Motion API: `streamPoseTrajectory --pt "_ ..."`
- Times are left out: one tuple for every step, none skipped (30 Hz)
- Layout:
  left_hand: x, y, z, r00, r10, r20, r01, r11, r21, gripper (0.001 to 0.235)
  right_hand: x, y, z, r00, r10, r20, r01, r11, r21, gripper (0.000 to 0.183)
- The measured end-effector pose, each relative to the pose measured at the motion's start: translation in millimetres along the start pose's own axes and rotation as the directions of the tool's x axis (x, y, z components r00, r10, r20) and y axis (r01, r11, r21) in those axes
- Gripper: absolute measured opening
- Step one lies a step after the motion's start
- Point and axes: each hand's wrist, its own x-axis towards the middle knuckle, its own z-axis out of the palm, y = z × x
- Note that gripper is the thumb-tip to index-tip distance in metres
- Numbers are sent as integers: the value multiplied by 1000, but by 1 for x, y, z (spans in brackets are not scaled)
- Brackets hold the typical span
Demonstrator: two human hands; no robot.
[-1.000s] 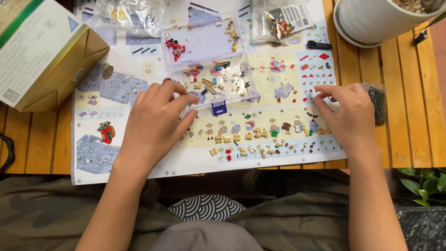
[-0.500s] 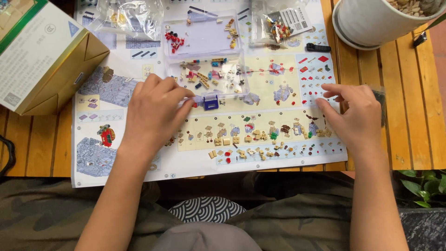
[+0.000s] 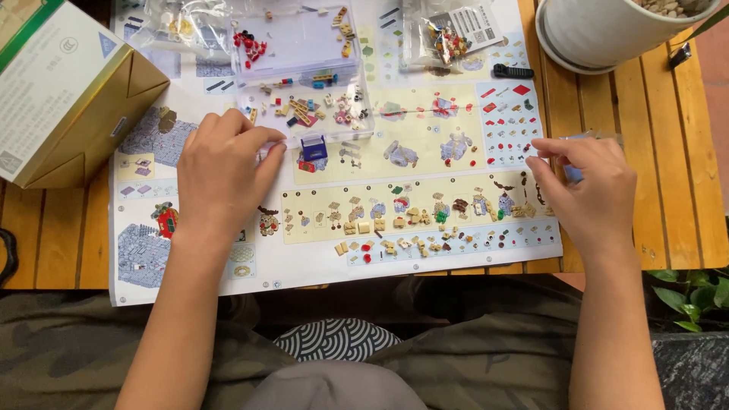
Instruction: The person assembles a small Lego model by sorting pieces from plastic bags onto an instruction sheet. They pick up individual bricks, connect them by hand, and occasionally refer to the printed guide to verify the assembly steps.
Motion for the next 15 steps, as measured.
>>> streamPoseTrajectory --pt "0 0 -1 1000 1 1 -1 1000 0 8 0 -3 -1 1000 1 0 -1 1000 0 15" --pt "0 1 -2 1000 4 -4 -4 1000 3 9 0 -5 -3 1000 22 -8 -22 999 34 11" --pt "0 2 -3 1000 7 -9 -7 1000 6 10 0 -7 -4 999 43 -16 -42 997 69 9" --pt "-2 5 -8 1000 9 -10 -9 1000 2 10 0 -10 -6 999 46 -16 -45 997 65 9" --pt "-4 9 -14 1000 0 3 0 1000 -30 20 1 -13 -8 998 51 -25 -49 994 102 10" --pt "-5 13 -17 1000 -6 16 7 998 -66 31 1 -15 -11 998 59 -34 -54 990 133 13" --pt "-9 15 -21 1000 -1 15 2 997 -75 31 0 -13 -14 997 63 -35 -58 990 125 13" --pt "-13 17 -25 1000 -9 -6 8 998 -65 31 -2 -12 -17 996 84 -36 -79 989 129 15" --pt "-17 18 -28 999 -16 -27 15 998 -55 32 -3 -10 -20 994 105 -37 -100 986 133 18" --pt "-21 23 -35 1000 -12 -29 10 998 -63 32 -4 -12 -25 993 109 -39 -103 987 124 18" --pt "-25 27 -41 999 -38 -2 38 996 -75 32 -5 -13 -30 987 157 11 -158 983 99 17" --pt "-29 31 -48 998 -65 26 67 994 -86 33 -6 -15 -35 977 206 60 -210 975 71 18" --pt "-32 36 -51 998 -61 24 63 994 -94 33 -7 -17 -40 976 209 57 -213 975 63 18" --pt "-36 40 -55 980 -117 158 139 981 -137 29 -7 -19 -44 945 308 112 -315 948 53 20" --pt "-40 44 -58 942 -162 293 217 961 -169 27 -9 -22 -48 900 403 165 -414 910 39 21"
